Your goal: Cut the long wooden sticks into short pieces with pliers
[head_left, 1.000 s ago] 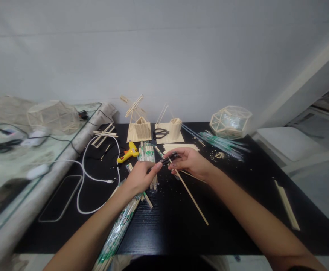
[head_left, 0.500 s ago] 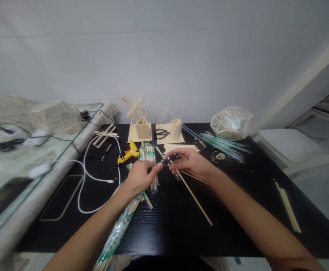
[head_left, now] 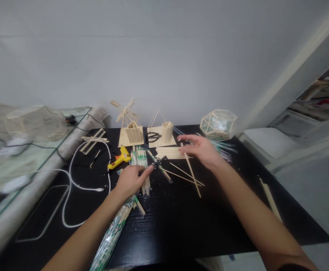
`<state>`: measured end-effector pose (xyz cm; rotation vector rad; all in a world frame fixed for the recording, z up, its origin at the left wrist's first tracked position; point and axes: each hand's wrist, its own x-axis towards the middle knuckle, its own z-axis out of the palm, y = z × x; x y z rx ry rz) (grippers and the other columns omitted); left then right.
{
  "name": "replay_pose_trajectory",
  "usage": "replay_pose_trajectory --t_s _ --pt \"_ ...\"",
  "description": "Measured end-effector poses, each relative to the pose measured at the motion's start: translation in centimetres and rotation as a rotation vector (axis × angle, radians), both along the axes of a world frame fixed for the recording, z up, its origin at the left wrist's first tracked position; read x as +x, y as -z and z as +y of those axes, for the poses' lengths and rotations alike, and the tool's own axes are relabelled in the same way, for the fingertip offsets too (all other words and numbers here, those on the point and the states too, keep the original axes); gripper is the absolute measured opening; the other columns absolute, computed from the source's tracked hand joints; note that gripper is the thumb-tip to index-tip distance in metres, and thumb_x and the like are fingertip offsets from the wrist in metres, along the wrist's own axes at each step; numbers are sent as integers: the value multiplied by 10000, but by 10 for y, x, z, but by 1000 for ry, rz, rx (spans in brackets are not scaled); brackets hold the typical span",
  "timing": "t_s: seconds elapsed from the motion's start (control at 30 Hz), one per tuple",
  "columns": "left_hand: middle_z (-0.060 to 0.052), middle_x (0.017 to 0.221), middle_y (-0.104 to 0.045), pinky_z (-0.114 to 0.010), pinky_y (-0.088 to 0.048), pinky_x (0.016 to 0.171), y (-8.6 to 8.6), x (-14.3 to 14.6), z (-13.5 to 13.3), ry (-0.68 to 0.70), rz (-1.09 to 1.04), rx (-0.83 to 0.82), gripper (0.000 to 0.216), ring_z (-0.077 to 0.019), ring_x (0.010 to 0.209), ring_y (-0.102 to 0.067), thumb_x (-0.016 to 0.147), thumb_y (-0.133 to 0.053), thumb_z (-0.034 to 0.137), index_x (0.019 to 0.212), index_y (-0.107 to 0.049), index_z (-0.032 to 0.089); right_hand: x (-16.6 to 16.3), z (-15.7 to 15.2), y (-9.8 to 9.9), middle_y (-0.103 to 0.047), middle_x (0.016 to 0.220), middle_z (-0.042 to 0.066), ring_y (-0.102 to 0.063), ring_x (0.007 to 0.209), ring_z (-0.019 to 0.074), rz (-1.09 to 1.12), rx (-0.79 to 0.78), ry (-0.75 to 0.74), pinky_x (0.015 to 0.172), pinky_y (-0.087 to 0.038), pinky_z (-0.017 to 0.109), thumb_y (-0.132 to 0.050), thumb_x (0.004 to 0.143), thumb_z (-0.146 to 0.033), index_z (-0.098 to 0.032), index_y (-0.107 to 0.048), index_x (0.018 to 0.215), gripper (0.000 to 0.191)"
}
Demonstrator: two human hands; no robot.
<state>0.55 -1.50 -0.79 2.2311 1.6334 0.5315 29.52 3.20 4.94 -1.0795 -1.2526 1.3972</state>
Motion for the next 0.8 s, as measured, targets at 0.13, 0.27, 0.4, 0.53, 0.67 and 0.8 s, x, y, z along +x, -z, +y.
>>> replay_pose_trajectory --t_s 0.13,0.27,0.4,0.53,0.67,0.8 --pt "-79 673 -678 -310 -284 621 -1 3 0 19 6 -27 699 -225 667 -600 993 -275 684 609 -598 196 70 34 0 -747 931 82 -735 773 197 -137 64 548 869 -639 414 -845 685 -66 -160 -734 1058 401" --pt "-85 706 -696 -307 -291 633 -4 7 0 7 28 -62 727 -228 701 -616 990 -253 699 634 -629 190 114 54 4 -718 1159 143 -721 772 168 -179 51 835 852 -644 363 -810 659 13 -124 -685 1012 399" --pt "-78 688 -688 -305 -289 630 -3 6 1 -10 22 -67 727 -226 681 -603 987 -251 705 634 -628 193 115 53 8 -613 1393 169 -729 921 195 -201 91 812 837 -633 321 -809 665 -4 -137 -687 1047 423" --pt "-68 659 -664 -303 -289 625 -1 6 1 -25 -16 -65 706 -219 656 -581 986 -273 698 622 -611 196 90 43 11 -691 1243 153 -732 1028 272 -196 161 682 895 -627 416 -813 696 -73 -175 -687 1064 403" --pt "-40 596 -599 -300 -287 618 -1 6 0 -55 -105 -56 679 -201 616 -542 984 -292 691 594 -547 197 43 28 3 -763 984 119 -768 919 268 -25 140 383 950 -613 479 -843 697 -158 -164 -670 1063 405" --pt "-10 559 -541 -293 -298 611 -3 6 -1 -91 -262 -61 663 -178 586 -513 986 -297 682 574 -486 199 -14 5 -8 -785 920 89 -776 860 241 50 87 85 907 -641 444 -902 676 -282 -173 -692 1054 446"
